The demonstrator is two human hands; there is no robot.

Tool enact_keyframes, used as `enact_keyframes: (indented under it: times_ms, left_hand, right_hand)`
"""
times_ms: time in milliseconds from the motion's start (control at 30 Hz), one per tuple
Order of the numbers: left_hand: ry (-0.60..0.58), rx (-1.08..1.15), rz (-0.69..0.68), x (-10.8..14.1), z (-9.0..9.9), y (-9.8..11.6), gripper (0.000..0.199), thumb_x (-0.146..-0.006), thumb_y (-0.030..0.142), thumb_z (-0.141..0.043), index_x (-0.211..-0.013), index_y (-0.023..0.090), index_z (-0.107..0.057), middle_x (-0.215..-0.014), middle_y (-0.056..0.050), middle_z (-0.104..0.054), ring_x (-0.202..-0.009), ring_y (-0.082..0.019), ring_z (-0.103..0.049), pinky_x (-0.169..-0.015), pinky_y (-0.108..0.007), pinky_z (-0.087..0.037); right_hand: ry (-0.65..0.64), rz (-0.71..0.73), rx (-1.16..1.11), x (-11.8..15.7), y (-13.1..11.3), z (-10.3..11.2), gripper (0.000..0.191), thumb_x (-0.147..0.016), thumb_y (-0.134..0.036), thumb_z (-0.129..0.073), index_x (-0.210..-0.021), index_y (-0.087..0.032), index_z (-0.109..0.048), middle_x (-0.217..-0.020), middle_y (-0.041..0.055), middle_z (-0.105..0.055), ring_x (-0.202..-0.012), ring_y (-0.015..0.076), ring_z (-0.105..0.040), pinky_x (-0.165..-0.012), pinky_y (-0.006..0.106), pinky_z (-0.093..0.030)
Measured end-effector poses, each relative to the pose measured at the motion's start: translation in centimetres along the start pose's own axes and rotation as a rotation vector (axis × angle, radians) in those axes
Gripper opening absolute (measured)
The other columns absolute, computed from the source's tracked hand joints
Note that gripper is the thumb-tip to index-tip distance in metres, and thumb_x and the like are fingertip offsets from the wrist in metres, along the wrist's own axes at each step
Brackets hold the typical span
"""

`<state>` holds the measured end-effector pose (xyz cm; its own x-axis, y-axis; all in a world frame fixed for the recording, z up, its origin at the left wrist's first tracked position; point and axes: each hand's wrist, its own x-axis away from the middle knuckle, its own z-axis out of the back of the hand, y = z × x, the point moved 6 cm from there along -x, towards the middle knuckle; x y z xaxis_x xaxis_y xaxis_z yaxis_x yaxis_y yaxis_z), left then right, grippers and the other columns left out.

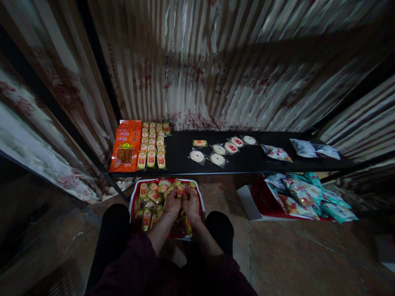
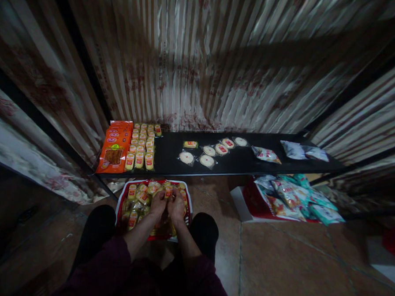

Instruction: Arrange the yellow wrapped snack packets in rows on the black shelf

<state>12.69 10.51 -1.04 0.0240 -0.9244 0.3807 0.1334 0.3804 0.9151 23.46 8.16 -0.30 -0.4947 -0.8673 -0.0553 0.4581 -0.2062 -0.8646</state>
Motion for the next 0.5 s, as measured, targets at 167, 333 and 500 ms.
enact_keyframes:
  times_ms: [167, 333, 500]
  left_hand:
    - [0.018, 0.161, -0.035, 1.6, 1.5, 0.8, 0.041, -0.070, -0.006, -0.044, -0.100, 0.015, -0.063, -0.104, -0.007, -0.070, -0.096, -0.013, -0.065, -0.090, -0.025, -0.048]
    - [0.049, 0.220, -0.051, 3.0, 3.3, 2.3, 0.041, -0.071, -0.005, -0.047, -0.100, 0.018, -0.065, -0.107, -0.006, -0.069, -0.101, -0.015, -0.063, -0.097, -0.031, -0.045]
    - [0.059, 0.224, -0.113, 3.7, 4.1, 3.8, 0.034, -0.072, -0.002, -0.049, -0.095, 0.017, -0.065, -0.106, -0.007, -0.068, -0.098, -0.014, -0.062, -0.096, -0.030, -0.044]
  right_hand:
    - [-0.011, -0.022, -0.098, 1.2, -0.9, 0.1, 0.037, -0.075, -0.018, -0.046, -0.107, -0.017, -0.064, -0.107, 0.0096, -0.067, -0.102, 0.0208, -0.062, -0.096, 0.037, -0.046]
    - [-0.054, -0.049, -0.246, 2.2, -1.7, -0.3, 0.037, -0.076, -0.025, -0.048, -0.108, -0.018, -0.064, -0.108, 0.0089, -0.067, -0.098, 0.0196, -0.063, -0.092, 0.035, -0.048]
    - [-0.067, -0.072, -0.426, 2.8, -2.5, -0.6, 0.035, -0.076, -0.031, -0.053, -0.107, -0.020, -0.066, -0.102, 0.0067, -0.070, -0.102, 0.0207, -0.063, -0.092, 0.035, -0.048]
